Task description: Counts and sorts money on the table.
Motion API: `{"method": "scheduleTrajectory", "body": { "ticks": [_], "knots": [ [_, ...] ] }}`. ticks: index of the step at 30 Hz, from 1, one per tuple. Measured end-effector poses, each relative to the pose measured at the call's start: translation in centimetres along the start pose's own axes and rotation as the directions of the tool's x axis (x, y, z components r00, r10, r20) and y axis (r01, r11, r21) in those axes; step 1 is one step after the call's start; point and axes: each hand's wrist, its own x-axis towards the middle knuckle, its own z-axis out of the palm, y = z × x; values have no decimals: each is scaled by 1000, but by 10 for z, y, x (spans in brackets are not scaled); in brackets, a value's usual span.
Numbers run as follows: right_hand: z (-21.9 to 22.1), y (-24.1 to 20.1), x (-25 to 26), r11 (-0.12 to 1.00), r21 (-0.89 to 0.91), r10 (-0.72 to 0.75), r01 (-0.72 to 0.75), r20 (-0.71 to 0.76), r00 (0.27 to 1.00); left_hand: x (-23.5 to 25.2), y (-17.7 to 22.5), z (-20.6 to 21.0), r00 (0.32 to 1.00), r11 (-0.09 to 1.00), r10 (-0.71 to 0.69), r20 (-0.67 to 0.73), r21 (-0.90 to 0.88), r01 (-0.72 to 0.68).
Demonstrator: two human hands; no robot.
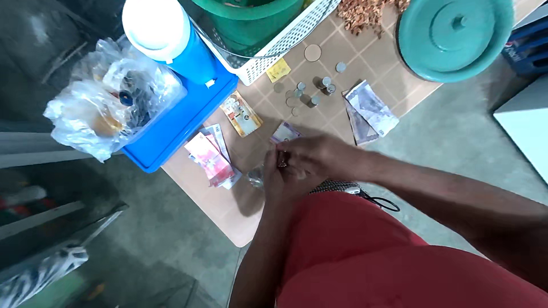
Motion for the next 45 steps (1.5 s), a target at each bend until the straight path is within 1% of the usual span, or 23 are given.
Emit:
{"method": "scheduleTrajectory", "body": {
  "ticks": [1,2,4,5,6,8,10,13,17,19,21,22,23,25,27,29,31,35,37,40,42,44,45],
  "knots": [
    [-18,12,2,1000,12,12,-11,-94,995,-1,5,0,1000,1000,-8,3,-11,8],
    [-42,25,7,996,13,93,-92,-166,982,-2,9,-3,999,999,-22,34,-29,23],
    [-85,69,23,941,-40,312,-337,-288,905,-5,15,-10,991,997,-41,125,-53,48],
    [-101,96,29,892,-69,405,-448,-321,856,-6,18,-14,984,996,-49,170,-61,60],
    [-110,125,34,851,-96,462,-517,-333,822,-8,20,-17,976,996,-55,209,-62,69],
    [-113,178,35,828,-165,467,-535,-325,822,-10,22,-21,957,994,-71,280,-56,90],
    [-107,208,33,829,-233,434,-508,-304,848,-12,23,-24,944,992,-84,320,-64,110],
    [-106,211,39,791,-256,491,-555,-276,826,-15,25,-25,935,989,-114,336,-56,140],
    [-121,223,48,732,-263,604,-629,-179,777,-14,25,-26,922,979,-160,352,-66,195],
    [-125,225,48,714,-220,643,-665,-172,747,-13,24,-25,916,978,-167,366,-57,201],
    [-127,208,43,735,-67,648,-674,-220,729,-13,24,-23,917,978,-164,363,-59,199],
    [-128,190,38,768,14,625,-641,-241,743,-13,25,-23,922,979,-159,353,-61,193],
    [-128,167,31,820,73,566,-568,-251,785,-12,25,-24,926,981,-153,346,-60,184],
    [-116,105,16,925,133,377,-355,-231,897,-11,24,-28,927,984,-151,343,-41,175],
    [-83,41,2,992,80,109,-94,-217,970,-8,22,-28,921,981,-165,354,-35,189],
    [-37,10,-3,984,-96,-166,148,-218,962,-5,19,-20,917,977,-181,354,-40,208],
    [2,7,-1,940,-236,-294,246,-194,936,-4,18,-13,925,978,-167,341,-63,200],
    [28,4,-4,933,-285,-254,219,-91,963,-7,18,-15,954,994,-79,290,-53,98],
    [43,3,-8,941,-293,-210,167,-121,970,-14,13,-15,972,998,-57,227,2,58],
    [58,9,-7,964,-258,-126,67,-220,967,-20,3,-9,990,1000,-30,135,2,30],
    [63,12,-5,970,-244,-68,3,-260,963,-23,-4,-4,997,998,36,74,43,-39],
    [61,7,-7,972,-233,-23,-31,-226,974,-25,-8,-4,994,991,105,35,79,-107],
    [55,2,-9,976,-216,-28,-12,-182,983,-25,-5,-7,994,989,104,35,98,-107]
  ]
}}
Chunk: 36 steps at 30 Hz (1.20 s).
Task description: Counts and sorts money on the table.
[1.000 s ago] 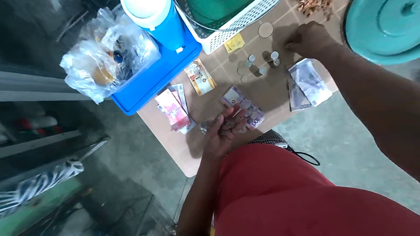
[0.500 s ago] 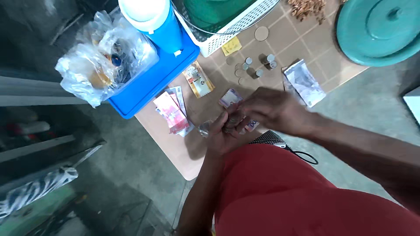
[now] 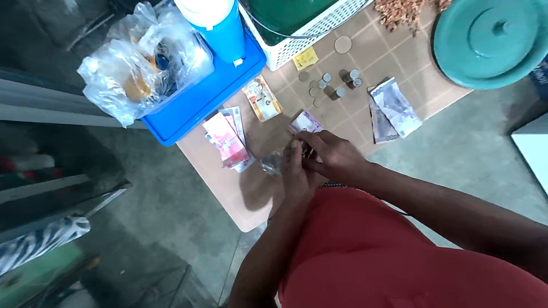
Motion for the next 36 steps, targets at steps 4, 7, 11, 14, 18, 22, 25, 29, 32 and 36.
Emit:
{"method": "scheduleTrajectory", "body": {
  "ticks": [4,7,11,14,18,22,25,29,32,36],
  "knots": [
    [-51,1,-8,979,158,-134,132,1,991,-4,26,-13,983,991,-88,162,-87,103],
    [-78,17,-12,974,200,-101,106,-38,994,-9,41,-14,898,961,-181,401,-121,248],
    [-79,17,-14,939,329,-118,103,26,993,-18,49,-1,852,955,-247,461,-32,294],
    [-73,14,-14,904,408,-162,127,54,985,-23,51,6,852,960,-255,458,15,279],
    [-69,16,-11,813,571,-174,113,53,983,-26,52,7,860,957,-268,434,15,291],
    [-76,20,-11,640,768,-67,16,35,997,-25,50,4,865,960,-248,437,-11,281],
    [-78,26,-11,468,882,43,-57,42,998,-24,50,4,856,959,-233,462,-36,280],
    [-82,22,-10,353,912,212,-208,139,967,-23,55,1,864,965,-222,453,-24,260],
    [-85,18,-9,354,896,277,-267,172,945,-20,61,-4,875,971,-205,439,-24,239],
    [-84,17,-10,382,879,295,-285,176,939,-20,65,-7,898,978,-173,404,-40,207]
  ]
}}
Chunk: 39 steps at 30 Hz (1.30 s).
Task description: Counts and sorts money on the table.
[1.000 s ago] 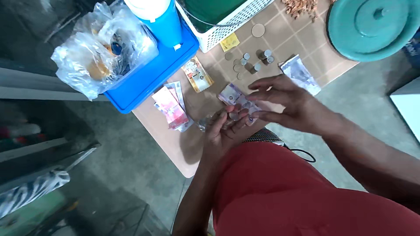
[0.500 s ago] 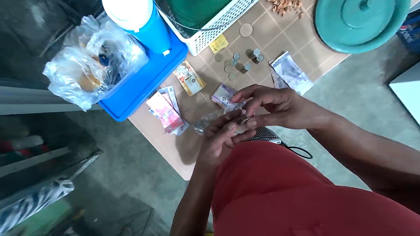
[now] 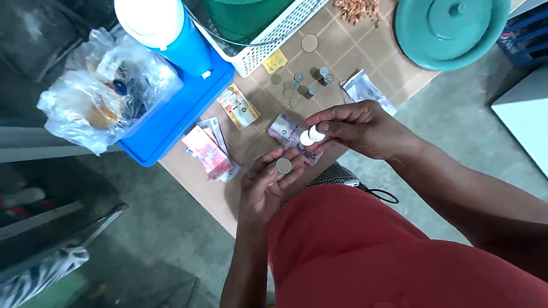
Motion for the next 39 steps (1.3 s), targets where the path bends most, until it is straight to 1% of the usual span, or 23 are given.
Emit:
{"method": "scheduleTrajectory", "body": {
  "ticks": [4,9,11,14,16,18,22,24,29,34,37,39],
  "knots": [
    [1,0,0,1000,-29,-8,8,6,1000,1,-2,2,995,996,70,-69,53,-67],
    [1,1,1,998,-60,-33,33,0,999,4,-3,5,992,992,86,-94,102,-76],
    [0,3,2,1000,27,-2,2,-6,1000,4,-3,6,993,992,74,-87,104,-65],
    [0,3,5,983,157,92,-93,13,996,3,0,11,993,996,33,-116,88,-22],
    [4,0,6,969,191,152,-156,33,988,3,3,13,993,997,7,-118,73,1],
    [5,-5,5,958,209,187,-194,56,981,3,5,11,996,997,12,-90,72,-5],
    [2,-8,3,938,280,169,-203,142,975,2,10,5,998,997,35,-44,74,-31],
    [1,-9,2,940,275,156,-202,182,971,1,11,5,998,997,42,-50,66,-39],
    [2,-10,1,943,267,143,-196,206,968,-1,13,5,998,998,36,-45,59,-34],
    [10,-11,0,987,136,74,-84,76,994,0,12,1,999,999,27,-17,35,-26],
    [12,-6,3,988,118,102,-97,-34,994,1,9,2,999,999,19,-47,42,-17],
    [10,-3,5,987,111,120,-112,-70,990,2,8,3,998,999,6,-58,36,-4]
  ]
}}
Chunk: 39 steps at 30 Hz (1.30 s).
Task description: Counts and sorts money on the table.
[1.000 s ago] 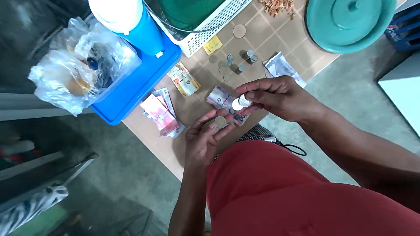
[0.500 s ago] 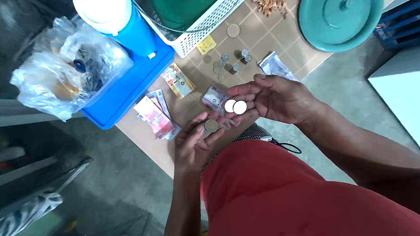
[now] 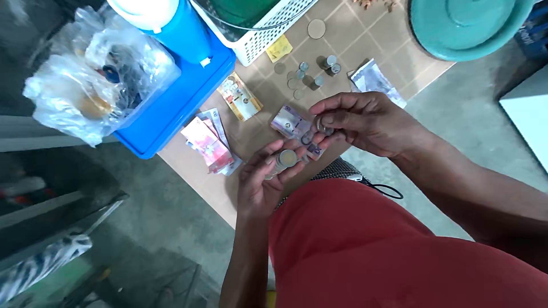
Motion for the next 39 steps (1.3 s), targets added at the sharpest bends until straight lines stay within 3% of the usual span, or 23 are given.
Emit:
{"method": "scheduleTrajectory", "body": {
  "ticks": [7,14,27,33,39],
  "knots": [
    [-17,6,9,993,108,41,-43,22,999,2,2,0,998,998,-52,37,27,51],
    [-14,6,10,961,201,147,-190,212,966,3,2,-2,999,998,-41,34,45,39],
    [-17,7,13,933,326,-38,-151,508,860,0,6,-7,997,1000,-2,73,29,0],
    [-16,7,13,901,385,-51,-197,547,836,-1,6,-7,997,1000,-6,77,23,4],
    [-17,9,10,947,317,-107,-42,440,892,0,3,-8,996,1000,-11,88,17,10]
  ]
}}
